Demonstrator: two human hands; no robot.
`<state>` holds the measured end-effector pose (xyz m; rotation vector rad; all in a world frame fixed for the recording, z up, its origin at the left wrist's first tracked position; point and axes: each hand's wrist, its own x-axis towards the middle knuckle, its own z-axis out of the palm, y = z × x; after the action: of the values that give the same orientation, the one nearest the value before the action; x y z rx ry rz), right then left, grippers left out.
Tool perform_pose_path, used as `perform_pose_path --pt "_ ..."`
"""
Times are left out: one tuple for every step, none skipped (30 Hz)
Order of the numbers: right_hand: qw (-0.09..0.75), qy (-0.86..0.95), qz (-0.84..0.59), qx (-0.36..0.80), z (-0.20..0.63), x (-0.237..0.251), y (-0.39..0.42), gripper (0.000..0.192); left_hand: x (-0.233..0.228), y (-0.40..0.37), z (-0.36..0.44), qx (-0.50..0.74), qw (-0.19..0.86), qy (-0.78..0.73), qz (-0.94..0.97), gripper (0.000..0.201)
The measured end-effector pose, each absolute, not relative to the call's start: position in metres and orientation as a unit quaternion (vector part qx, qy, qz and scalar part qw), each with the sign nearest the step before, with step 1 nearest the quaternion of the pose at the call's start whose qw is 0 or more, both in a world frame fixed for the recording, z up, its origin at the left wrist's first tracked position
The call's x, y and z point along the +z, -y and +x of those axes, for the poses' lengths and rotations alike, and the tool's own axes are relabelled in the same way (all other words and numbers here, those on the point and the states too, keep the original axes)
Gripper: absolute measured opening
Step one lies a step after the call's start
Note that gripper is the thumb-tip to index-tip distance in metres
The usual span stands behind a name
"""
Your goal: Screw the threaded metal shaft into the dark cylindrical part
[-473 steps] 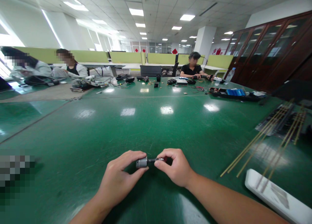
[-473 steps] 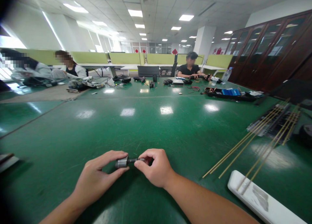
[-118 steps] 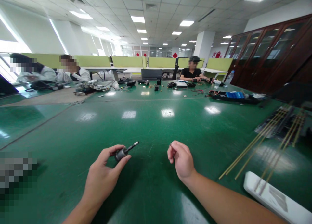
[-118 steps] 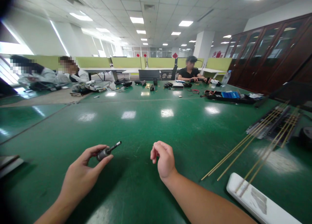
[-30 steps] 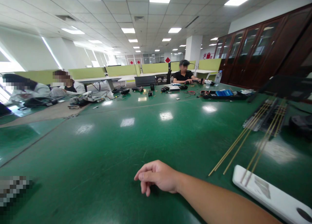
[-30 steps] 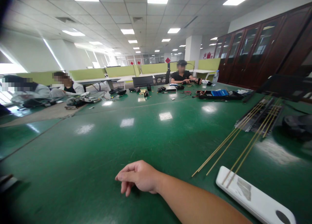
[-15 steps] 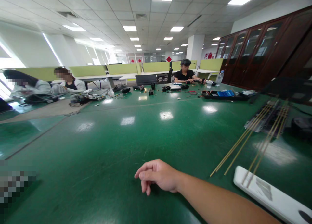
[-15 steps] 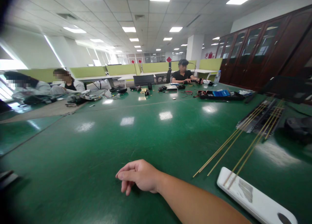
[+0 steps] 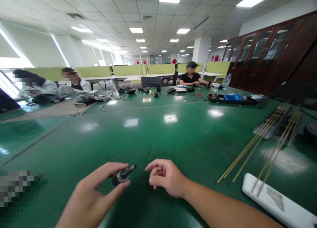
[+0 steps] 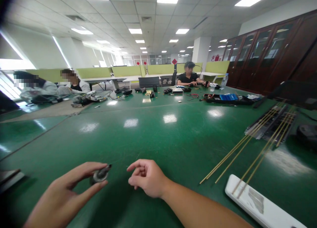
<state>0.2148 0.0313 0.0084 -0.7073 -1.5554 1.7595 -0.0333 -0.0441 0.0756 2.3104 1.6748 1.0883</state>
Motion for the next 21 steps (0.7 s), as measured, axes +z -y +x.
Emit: perform_pose_path --pt "0.365 0.624 -0.298 0.623 0.215 0.008 -0.032 0.035 0.071 0.032 -0.022 0.344 0.068 -0.53 0.772 0.037" --pt "0.383 0.651 -0.324 0.569 0.216 0.008 -0.033 0.038 0.066 0.022 -0.012 0.338 0.086 -0.515 0.783 0.034" --pt "0.39 0.674 -0.347 0.522 0.217 0.007 -0.034 0.043 0.059 0.014 -0.004 0.337 0.099 -0.505 0.789 0.033" --pt "0.388 0.692 -0.366 0.486 0.217 0.006 -0.034 0.049 0.05 0.007 0.001 0.343 0.104 -0.5 0.789 0.034" --pt "0.379 0.706 -0.381 0.463 0.217 0.005 -0.035 0.054 0.041 0.003 0.003 0.353 0.104 -0.501 0.783 0.035" --pt "0.367 0.716 -0.391 0.446 0.217 0.004 -0.035 0.059 0.033 0.001 0.003 0.362 0.102 -0.506 0.776 0.036" --pt "0.357 0.725 -0.398 0.434 0.217 0.004 -0.035 0.062 0.024 0.0 0.002 0.367 0.102 -0.514 0.768 0.037" --pt "0.352 0.735 -0.402 0.417 0.217 0.004 -0.035 0.063 0.018 0.001 -0.001 0.368 0.103 -0.524 0.761 0.036" --pt "0.346 0.746 -0.4 0.404 0.217 0.004 -0.035 0.064 0.012 0.001 -0.004 0.363 0.108 -0.532 0.758 0.035" --pt "0.341 0.753 -0.399 0.397 0.217 0.005 -0.034 0.065 0.009 0.002 -0.006 0.356 0.114 -0.535 0.757 0.032" --pt "0.339 0.757 -0.396 0.394 0.217 0.007 -0.033 0.063 0.007 0.003 -0.008 0.352 0.118 -0.533 0.76 0.03" --pt "0.335 0.759 -0.393 0.397 0.217 0.008 -0.033 0.059 0.006 0.003 -0.009 0.351 0.12 -0.525 0.766 0.029" --pt "0.333 0.759 -0.391 0.401 0.216 0.009 -0.033 0.054 0.006 0.004 -0.009 0.353 0.121 -0.514 0.772 0.029" --pt "0.332 0.757 -0.391 0.403 0.216 0.011 -0.032 0.049 0.007 0.004 -0.009 0.356 0.122 -0.502 0.778 0.029" --pt "0.333 0.757 -0.393 0.403 0.215 0.012 -0.032 0.044 0.008 0.004 -0.008 0.359 0.124 -0.491 0.784 0.029" --pt "0.334 0.757 -0.394 0.4 0.215 0.013 -0.032 0.041 0.009 0.004 -0.007 0.361 0.128 -0.484 0.787 0.029" --pt "0.334 0.759 -0.394 0.396 0.214 0.014 -0.032 0.039 0.009 0.004 -0.006 0.36 0.133 -0.481 0.788 0.029" --pt "0.334 0.762 -0.393 0.392 0.214 0.014 -0.032 0.037 0.009 0.004 -0.005 0.358 0.139 -0.481 0.788 0.029" --pt "0.333 0.764 -0.393 0.388 0.213 0.015 -0.032 0.035 0.008 0.004 -0.005 0.355 0.144 -0.483 0.787 0.029" --pt "0.332 0.766 -0.393 0.385 0.213 0.015 -0.031 0.034 0.008 0.005 -0.004 0.354 0.148 -0.486 0.785 0.03" --pt "0.33 0.768 -0.393 0.383 0.212 0.015 -0.031 0.032 0.007 0.005 -0.004 0.352 0.15 -0.49 0.783 0.03"
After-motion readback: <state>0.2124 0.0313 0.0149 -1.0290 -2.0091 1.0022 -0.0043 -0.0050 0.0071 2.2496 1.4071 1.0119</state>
